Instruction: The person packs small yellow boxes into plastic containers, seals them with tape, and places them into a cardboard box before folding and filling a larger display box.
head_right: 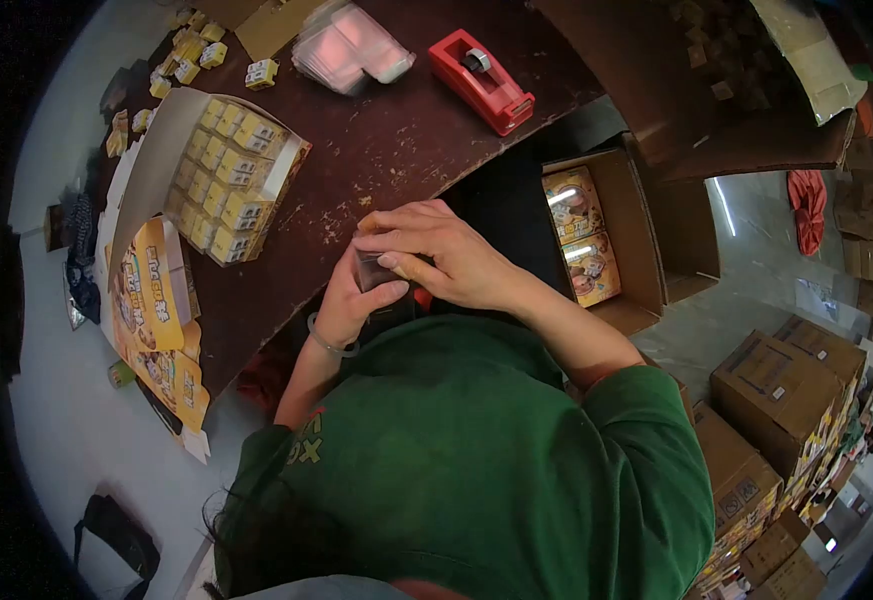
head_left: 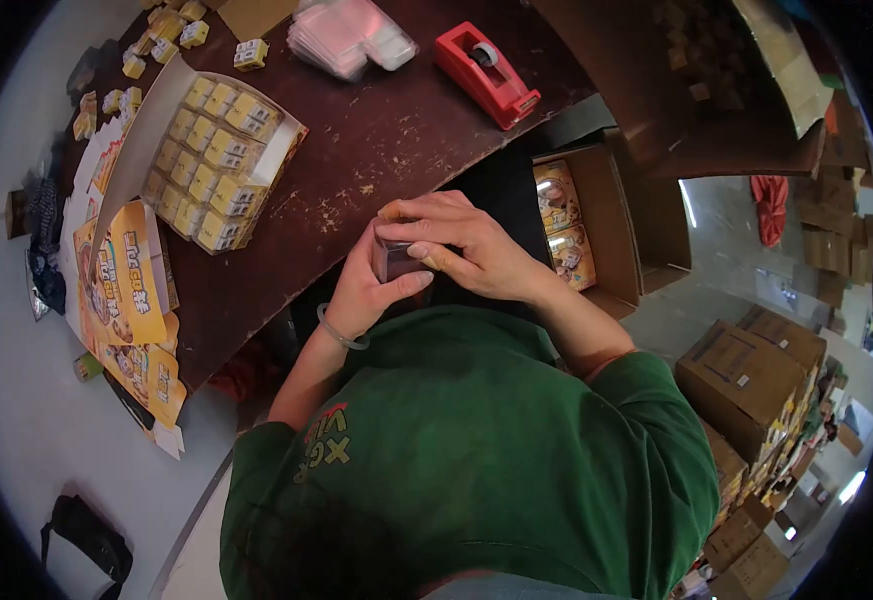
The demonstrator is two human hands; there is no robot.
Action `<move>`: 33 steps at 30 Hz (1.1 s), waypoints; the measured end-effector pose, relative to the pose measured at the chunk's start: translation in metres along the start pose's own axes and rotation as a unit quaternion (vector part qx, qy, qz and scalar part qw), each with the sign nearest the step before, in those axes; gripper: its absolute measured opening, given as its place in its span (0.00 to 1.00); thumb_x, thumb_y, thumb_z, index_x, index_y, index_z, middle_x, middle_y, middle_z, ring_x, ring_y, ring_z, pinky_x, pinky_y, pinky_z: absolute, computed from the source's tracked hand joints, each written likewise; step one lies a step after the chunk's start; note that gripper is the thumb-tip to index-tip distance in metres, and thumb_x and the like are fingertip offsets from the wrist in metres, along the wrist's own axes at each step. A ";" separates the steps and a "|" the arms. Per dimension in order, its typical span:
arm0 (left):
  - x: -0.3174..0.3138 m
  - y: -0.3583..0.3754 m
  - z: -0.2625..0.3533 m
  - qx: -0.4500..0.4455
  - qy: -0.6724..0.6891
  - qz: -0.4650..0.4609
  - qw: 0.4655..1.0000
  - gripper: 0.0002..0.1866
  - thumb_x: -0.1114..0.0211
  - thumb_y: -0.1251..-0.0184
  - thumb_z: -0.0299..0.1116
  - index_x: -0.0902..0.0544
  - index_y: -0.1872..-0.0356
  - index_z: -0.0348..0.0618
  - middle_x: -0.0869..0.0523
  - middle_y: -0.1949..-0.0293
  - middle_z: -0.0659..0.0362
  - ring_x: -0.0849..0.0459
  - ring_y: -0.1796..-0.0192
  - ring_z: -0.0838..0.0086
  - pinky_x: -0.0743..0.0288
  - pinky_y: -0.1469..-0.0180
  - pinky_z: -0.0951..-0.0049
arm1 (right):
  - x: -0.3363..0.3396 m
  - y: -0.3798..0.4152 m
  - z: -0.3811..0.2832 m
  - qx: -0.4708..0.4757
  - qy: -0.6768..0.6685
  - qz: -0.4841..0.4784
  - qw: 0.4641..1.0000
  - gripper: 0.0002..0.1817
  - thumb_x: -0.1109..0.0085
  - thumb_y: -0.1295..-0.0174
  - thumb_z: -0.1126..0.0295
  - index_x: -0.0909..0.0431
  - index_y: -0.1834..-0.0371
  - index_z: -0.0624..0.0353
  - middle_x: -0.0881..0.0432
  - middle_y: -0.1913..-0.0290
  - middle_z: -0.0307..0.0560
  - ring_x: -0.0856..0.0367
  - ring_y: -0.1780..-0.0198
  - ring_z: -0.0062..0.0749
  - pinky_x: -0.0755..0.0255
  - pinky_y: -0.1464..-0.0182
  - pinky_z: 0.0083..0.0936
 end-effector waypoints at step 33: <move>0.022 -0.010 -0.010 0.011 0.047 -0.054 0.997 0.43 0.40 0.36 0.66 0.38 0.33 0.42 0.19 0.57 0.53 0.17 0.54 0.69 0.24 0.49 0.71 | 0.014 -0.009 0.014 -0.052 -0.011 0.083 0.995 0.10 0.39 0.37 0.73 0.15 0.53 0.56 0.20 0.50 0.46 0.25 0.48 0.38 0.31 0.43 0.31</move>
Point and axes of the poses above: each hand's wrist, its own y-axis away from the middle knuckle, its own x-axis out of the back of the hand, z = x × y, the point moved 1 cm from there along -y, towards the middle knuckle
